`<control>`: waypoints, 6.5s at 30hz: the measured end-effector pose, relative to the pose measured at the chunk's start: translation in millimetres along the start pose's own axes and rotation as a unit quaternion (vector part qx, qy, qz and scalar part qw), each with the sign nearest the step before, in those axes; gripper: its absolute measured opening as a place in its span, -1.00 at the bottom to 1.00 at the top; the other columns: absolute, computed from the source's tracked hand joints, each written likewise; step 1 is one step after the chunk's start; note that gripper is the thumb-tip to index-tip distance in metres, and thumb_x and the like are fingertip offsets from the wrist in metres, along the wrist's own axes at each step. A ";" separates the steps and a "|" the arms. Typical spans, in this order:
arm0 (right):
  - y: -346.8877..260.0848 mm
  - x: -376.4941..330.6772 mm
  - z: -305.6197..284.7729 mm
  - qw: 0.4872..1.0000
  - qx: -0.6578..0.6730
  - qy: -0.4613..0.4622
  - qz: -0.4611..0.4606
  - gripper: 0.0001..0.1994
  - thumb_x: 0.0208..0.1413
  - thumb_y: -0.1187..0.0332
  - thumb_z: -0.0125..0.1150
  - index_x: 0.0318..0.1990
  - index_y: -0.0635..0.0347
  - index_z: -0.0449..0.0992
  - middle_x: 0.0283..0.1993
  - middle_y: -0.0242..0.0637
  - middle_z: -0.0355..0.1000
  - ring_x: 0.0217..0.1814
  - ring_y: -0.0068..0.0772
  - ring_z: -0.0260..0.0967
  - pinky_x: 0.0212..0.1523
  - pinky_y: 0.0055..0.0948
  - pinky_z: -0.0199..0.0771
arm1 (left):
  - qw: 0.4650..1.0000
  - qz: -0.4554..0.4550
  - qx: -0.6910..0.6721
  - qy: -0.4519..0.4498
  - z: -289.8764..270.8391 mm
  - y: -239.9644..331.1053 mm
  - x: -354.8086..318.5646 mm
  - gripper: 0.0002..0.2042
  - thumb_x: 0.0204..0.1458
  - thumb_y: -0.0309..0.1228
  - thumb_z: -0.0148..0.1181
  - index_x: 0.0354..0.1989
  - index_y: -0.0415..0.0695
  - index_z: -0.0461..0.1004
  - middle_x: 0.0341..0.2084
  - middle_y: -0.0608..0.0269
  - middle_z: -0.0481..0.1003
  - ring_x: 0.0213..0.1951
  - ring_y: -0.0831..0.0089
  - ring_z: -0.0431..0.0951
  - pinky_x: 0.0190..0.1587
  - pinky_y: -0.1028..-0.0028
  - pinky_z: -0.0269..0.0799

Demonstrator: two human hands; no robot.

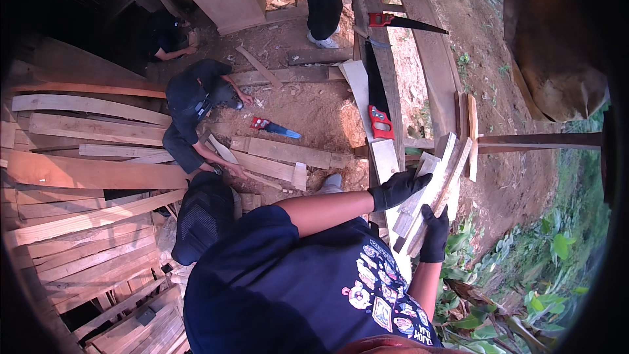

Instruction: The person uses a hand saw to cut a wooden plank on a makeshift workbench. They position the plank, saw through it, and then move the cut pieces aside while other people work nearby.

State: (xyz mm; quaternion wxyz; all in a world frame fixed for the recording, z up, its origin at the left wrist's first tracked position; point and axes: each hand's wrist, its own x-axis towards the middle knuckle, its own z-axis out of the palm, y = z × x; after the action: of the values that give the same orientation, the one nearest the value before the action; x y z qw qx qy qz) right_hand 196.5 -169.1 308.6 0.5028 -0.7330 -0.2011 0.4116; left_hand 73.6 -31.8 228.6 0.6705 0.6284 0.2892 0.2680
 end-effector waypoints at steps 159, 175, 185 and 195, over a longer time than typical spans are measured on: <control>-9.0 -54.9 62.8 0.936 -0.192 -0.257 -0.147 -0.41 0.38 0.21 0.27 0.47 0.27 0.35 0.39 -0.19 0.46 0.36 -0.42 0.38 0.40 -0.38 0.29 | 0.887 -0.050 -0.328 0.321 -3.8 37.4 -156.0 -0.54 0.12 -0.38 0.50 0.15 -0.24 0.52 -0.04 0.13 0.65 -0.05 0.41 0.66 0.04 0.39 0.59; -3.1 -19.1 46.7 0.902 0.003 -0.404 -0.150 -0.42 0.42 0.56 0.02 0.57 0.18 0.18 0.61 -0.07 0.18 0.65 -0.13 0.12 0.59 -0.29 0.13 | 0.914 -0.002 -0.325 0.244 -24.7 54.7 -151.7 -0.56 0.21 -0.42 0.39 0.25 -0.25 0.52 0.04 0.22 0.63 0.05 0.44 0.63 0.17 0.39 0.49; 26.0 -6.3 34.7 0.899 0.020 -0.400 -0.176 -0.39 0.47 0.18 0.13 0.58 0.08 0.18 0.55 -0.29 0.27 0.52 -0.28 0.28 0.49 -0.28 0.27 | 0.938 -0.002 -0.268 0.219 -21.5 73.3 -147.9 -0.56 0.24 -0.30 0.38 0.22 -0.27 0.53 0.05 0.15 0.65 0.05 0.42 0.63 0.15 0.37 0.50; 42.7 -0.5 24.7 0.928 0.093 -0.360 -0.024 -0.50 0.52 0.06 0.02 0.35 0.27 0.45 0.19 -0.23 0.57 0.15 -0.40 0.55 0.21 -0.35 0.55 | 0.957 -0.054 -0.149 0.243 -24.9 31.7 -124.8 -0.38 0.37 0.05 0.17 0.32 -0.29 0.46 0.11 0.16 0.59 0.12 0.44 0.57 0.23 0.39 0.44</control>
State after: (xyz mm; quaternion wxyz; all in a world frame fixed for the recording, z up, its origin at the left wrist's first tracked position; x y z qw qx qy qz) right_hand 171.3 -173.0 266.4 0.4721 -0.4804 -0.3467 0.6528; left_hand -30.3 -102.8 265.5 0.6798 0.4204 0.4335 0.4162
